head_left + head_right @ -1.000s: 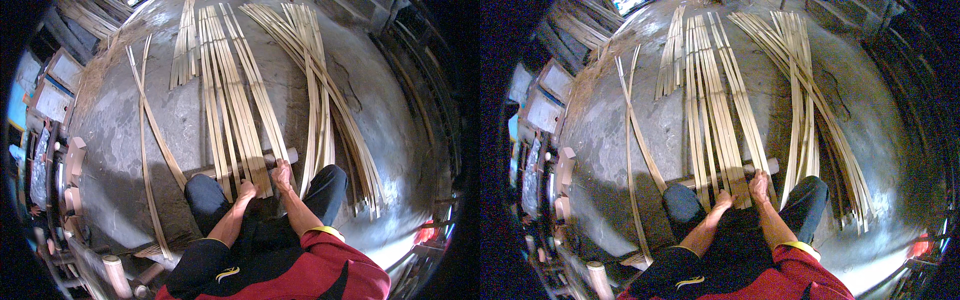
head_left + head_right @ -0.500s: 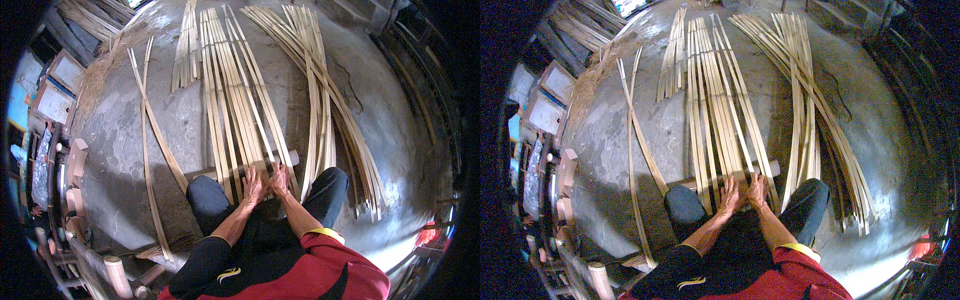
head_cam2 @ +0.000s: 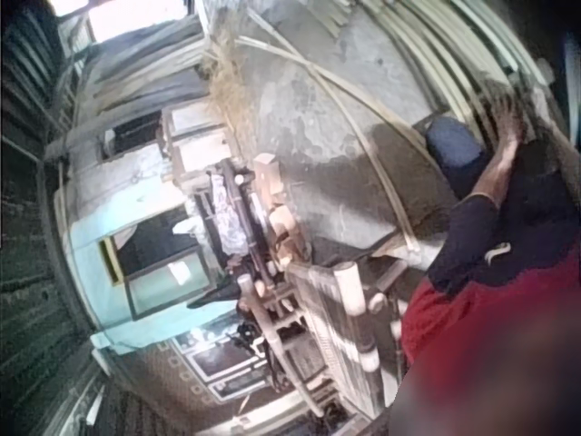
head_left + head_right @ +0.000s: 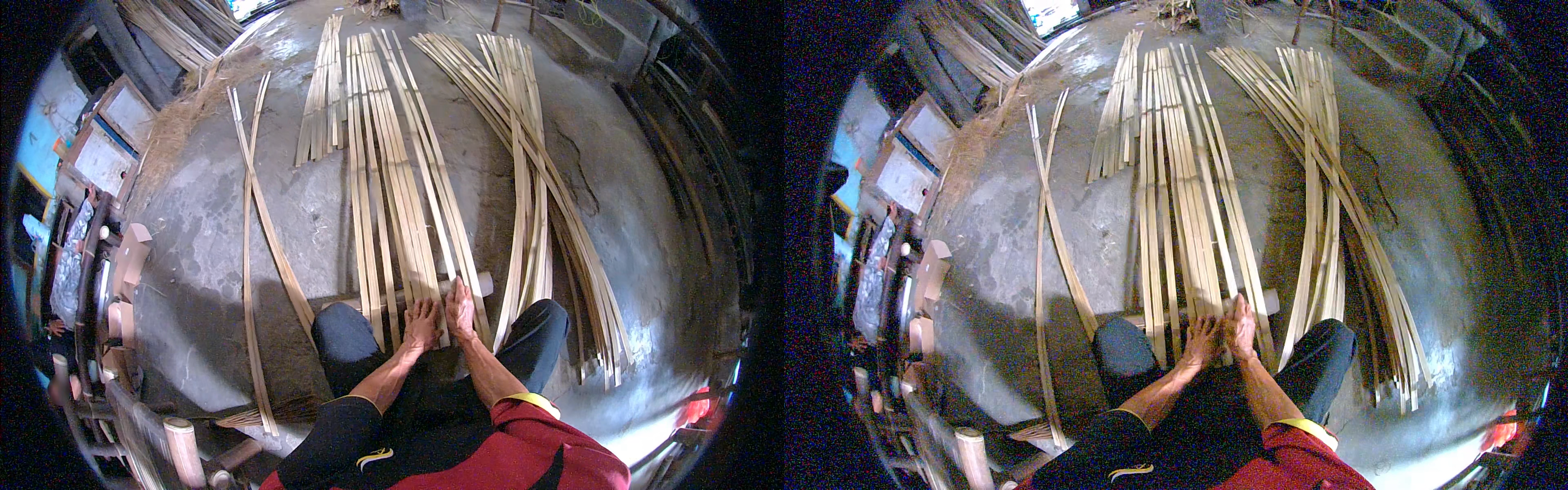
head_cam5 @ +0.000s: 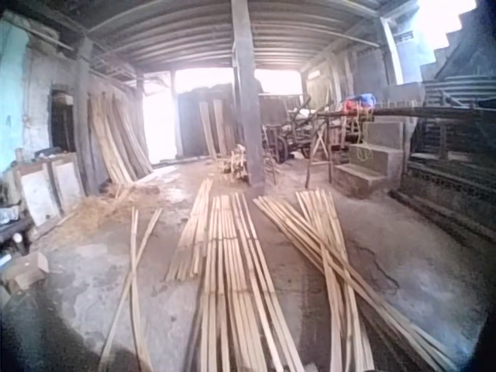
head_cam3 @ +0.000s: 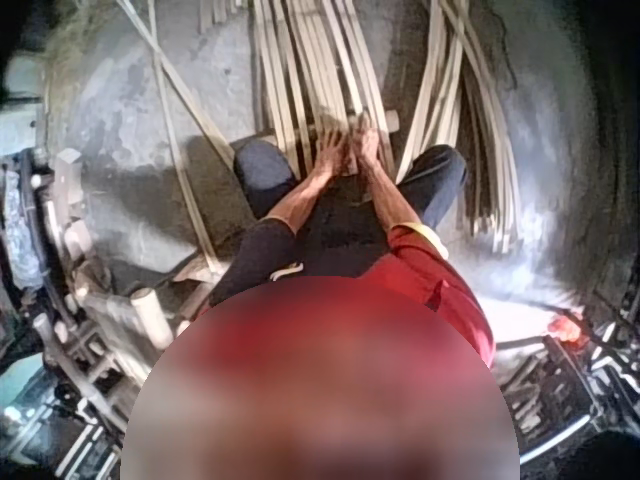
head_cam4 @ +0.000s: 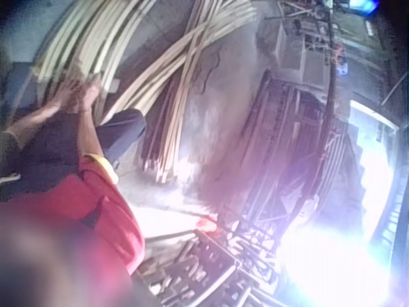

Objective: The person sits on the floor and weaves thin bamboo strips by hand, interlacing them into a flat mat. They repeatedly pick up strips, align them, and press them into place, occasionally adjusting the growing weave.

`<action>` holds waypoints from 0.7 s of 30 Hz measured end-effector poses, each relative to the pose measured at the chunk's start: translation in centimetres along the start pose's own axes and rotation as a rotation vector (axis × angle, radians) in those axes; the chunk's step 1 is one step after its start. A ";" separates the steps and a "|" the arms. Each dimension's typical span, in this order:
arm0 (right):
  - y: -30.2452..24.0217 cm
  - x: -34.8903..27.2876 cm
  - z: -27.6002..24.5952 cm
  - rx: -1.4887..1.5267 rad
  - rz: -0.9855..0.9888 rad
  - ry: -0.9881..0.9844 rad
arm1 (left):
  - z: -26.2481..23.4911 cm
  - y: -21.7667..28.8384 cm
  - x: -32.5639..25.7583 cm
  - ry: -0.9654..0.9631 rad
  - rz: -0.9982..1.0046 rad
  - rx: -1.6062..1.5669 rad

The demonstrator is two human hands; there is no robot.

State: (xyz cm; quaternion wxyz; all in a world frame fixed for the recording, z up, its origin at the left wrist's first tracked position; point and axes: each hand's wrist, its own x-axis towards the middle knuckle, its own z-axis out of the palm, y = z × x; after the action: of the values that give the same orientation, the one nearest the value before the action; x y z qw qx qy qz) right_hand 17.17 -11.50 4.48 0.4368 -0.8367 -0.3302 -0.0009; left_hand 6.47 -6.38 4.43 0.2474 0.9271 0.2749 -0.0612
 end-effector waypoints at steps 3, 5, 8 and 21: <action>2.3 -0.4 0.8 0.145 0.144 -0.192 | -0.1 -0.1 0.1 0.006 0.012 -0.016; 3.4 -0.9 1.4 0.231 0.150 -0.271 | -0.1 -0.3 0.1 0.006 0.025 -0.002; 4.2 -0.8 2.1 0.487 0.298 -0.311 | 0.3 -0.3 0.3 0.041 0.012 -0.016; 5.0 1.3 2.5 0.459 0.390 -0.474 | -0.3 -0.2 0.7 -0.107 -0.054 -0.019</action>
State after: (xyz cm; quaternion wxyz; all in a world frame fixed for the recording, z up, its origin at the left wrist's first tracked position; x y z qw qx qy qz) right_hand 20.23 -10.94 -0.39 0.5163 -0.7411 -0.2484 0.3499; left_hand 6.91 -5.71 4.46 0.2688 0.9123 0.2869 -0.1147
